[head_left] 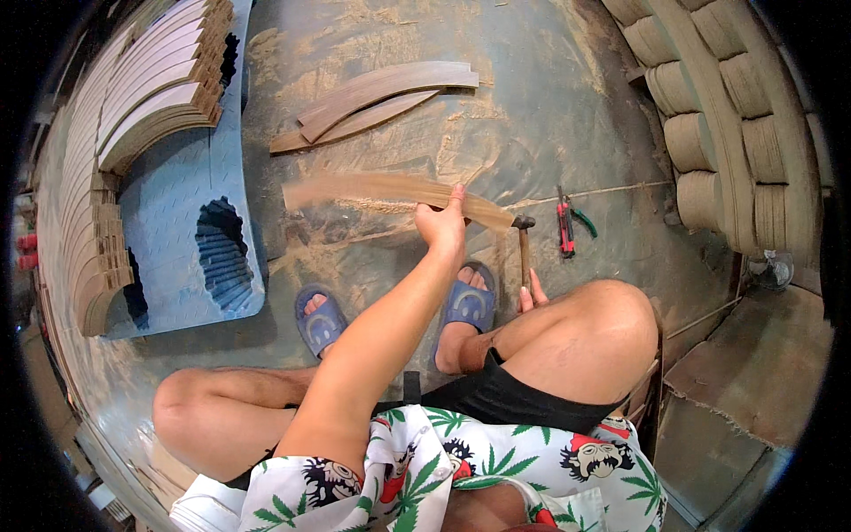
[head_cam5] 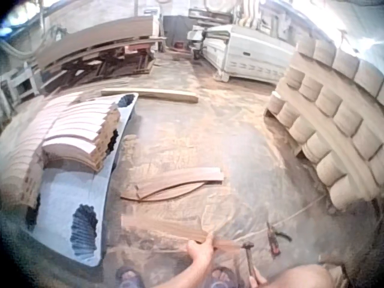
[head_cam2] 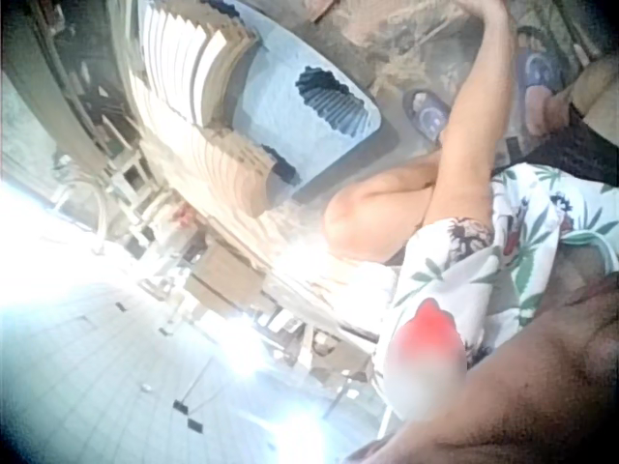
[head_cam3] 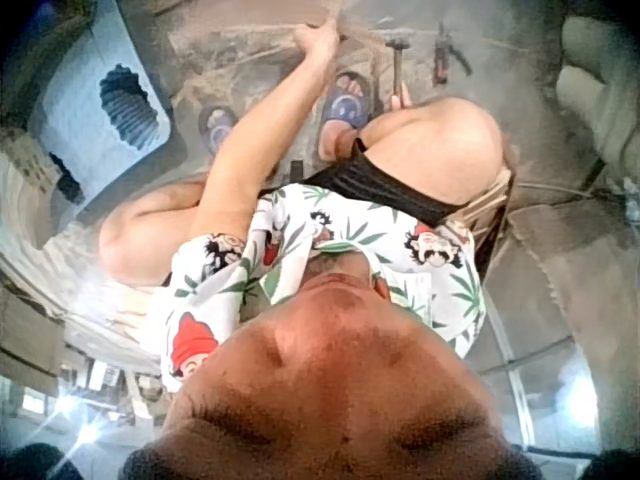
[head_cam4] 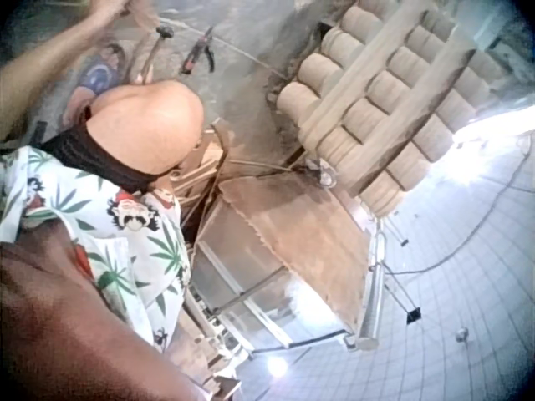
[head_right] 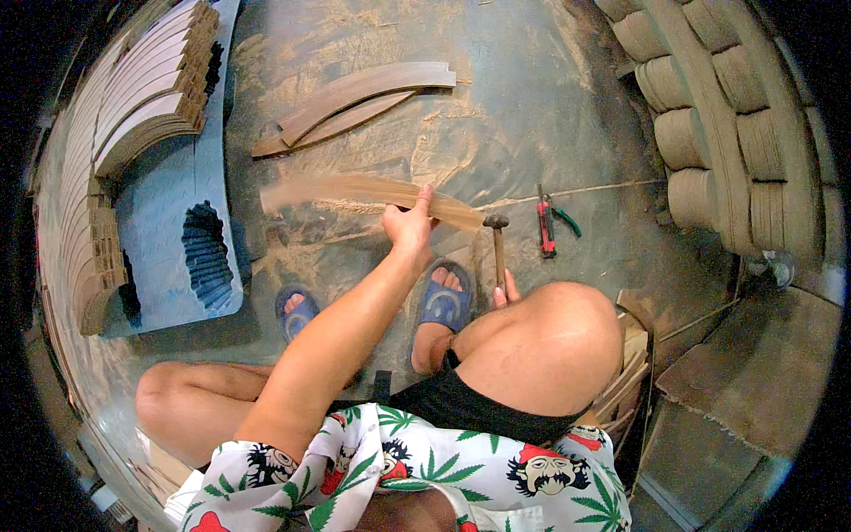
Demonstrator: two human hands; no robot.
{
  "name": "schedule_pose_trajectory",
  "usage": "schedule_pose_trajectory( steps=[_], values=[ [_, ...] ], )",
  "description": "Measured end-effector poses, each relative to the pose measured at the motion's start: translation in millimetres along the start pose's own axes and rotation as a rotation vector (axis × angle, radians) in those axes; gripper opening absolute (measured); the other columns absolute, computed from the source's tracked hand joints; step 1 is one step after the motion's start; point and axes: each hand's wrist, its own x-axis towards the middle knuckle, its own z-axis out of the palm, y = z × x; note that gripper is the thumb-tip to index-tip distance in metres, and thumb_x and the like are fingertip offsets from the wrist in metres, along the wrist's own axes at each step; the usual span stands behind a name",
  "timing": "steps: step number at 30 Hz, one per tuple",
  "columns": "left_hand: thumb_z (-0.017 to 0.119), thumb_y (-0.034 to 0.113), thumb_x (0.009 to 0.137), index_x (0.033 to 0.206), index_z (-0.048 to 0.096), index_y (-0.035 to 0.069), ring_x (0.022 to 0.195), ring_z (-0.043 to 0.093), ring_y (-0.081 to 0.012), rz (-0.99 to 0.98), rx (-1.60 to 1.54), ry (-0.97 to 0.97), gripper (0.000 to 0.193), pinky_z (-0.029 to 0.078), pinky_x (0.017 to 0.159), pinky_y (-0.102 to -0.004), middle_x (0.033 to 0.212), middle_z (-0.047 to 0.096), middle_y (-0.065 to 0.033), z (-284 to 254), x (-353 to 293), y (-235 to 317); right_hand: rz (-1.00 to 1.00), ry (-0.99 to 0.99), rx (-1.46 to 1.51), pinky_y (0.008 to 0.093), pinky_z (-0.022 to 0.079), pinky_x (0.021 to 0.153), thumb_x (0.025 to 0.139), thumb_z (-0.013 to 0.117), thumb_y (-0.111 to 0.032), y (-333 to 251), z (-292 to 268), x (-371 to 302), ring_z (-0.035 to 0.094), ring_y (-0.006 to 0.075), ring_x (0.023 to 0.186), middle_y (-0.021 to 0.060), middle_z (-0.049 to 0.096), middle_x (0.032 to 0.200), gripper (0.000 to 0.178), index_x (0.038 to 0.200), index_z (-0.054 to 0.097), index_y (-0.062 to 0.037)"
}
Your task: The person sits on the floor and assembles curved wooden pieces. They use a hammer to tap the pieces together and a utility knife to trim edges, working on multiple pieces sequentially.
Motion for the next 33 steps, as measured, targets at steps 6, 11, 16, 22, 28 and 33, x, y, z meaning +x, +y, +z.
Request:
schedule_pose_trajectory(
  steps=[6, 11, 16, 22, 28, 33],
  values=[
    [0.079, 0.027, 0.105, 0.126, 0.056, -0.002, 0.107, 0.073, -0.0304, -0.264, -0.331, 0.117, 0.042, 0.069, 0.083, -0.0474, 0.123, 0.068, -0.0152, 35, 0, -27, 0.020, 0.003, -0.007, 0.0369, 0.059, 0.094, 0.107, 0.073, -0.013, 5, -7, -3, 0.077, 0.0283, 0.109, 0.0194, 0.078, 0.126, 0.046, 0.152, 0.068, -0.0152],
    [0.070, 0.031, 0.110, 0.144, 0.060, -0.003, 0.111, 0.074, -0.0257, -0.492, -0.128, -0.319, 0.049, 0.066, 0.084, -0.0392, 0.135, 0.072, -0.0201, 19, 28, -60, 0.026, -0.004, 0.007, 0.0367, 0.060, 0.092, 0.106, 0.073, -0.013, 3, -2, -2, 0.077, 0.0280, 0.107, 0.0190, 0.078, 0.125, 0.046, 0.152, 0.068, -0.0161],
    [0.080, 0.027, 0.099, 0.139, 0.067, 0.002, 0.114, 0.071, -0.0301, 0.178, 0.664, -0.381, 0.049, 0.060, 0.093, -0.0452, 0.128, 0.072, -0.0165, -21, 10, -43, 0.056, 0.018, 0.008, 0.0365, 0.060, 0.091, 0.106, 0.073, -0.013, 11, 0, -6, 0.077, 0.0277, 0.104, 0.0187, 0.078, 0.124, 0.047, 0.152, 0.068, -0.0169],
    [0.090, 0.027, 0.084, 0.141, 0.069, 0.014, 0.134, 0.055, -0.0344, 0.892, 1.399, 0.036, 0.062, 0.042, 0.115, -0.0511, 0.135, 0.065, -0.0095, -104, 26, 11, 0.054, 0.026, 0.024, 0.0362, 0.060, 0.089, 0.106, 0.073, -0.013, 8, 2, 0, 0.077, 0.0274, 0.102, 0.0183, 0.078, 0.122, 0.047, 0.152, 0.068, -0.0179],
    [0.091, 0.032, 0.082, 0.133, 0.074, 0.017, 0.126, 0.060, -0.0317, 0.947, 1.502, -0.099, 0.055, 0.047, 0.109, -0.0470, 0.127, 0.067, -0.0072, -142, 49, 30, 0.067, 0.044, 0.040, 0.0360, 0.060, 0.087, 0.106, 0.074, -0.013, 11, 6, 2, 0.077, 0.0271, 0.099, 0.0179, 0.078, 0.121, 0.048, 0.153, 0.068, -0.0189],
    [0.089, 0.035, 0.082, 0.120, 0.073, 0.012, 0.116, 0.064, -0.0313, 0.851, 1.375, -0.194, 0.048, 0.051, 0.099, -0.0460, 0.118, 0.068, -0.0102, -138, 13, 8, 0.164, 0.103, 0.097, 0.0357, 0.060, 0.085, 0.105, 0.074, -0.013, 20, 5, 3, 0.077, 0.0268, 0.097, 0.0175, 0.078, 0.119, 0.048, 0.153, 0.068, -0.0197]
  ],
)
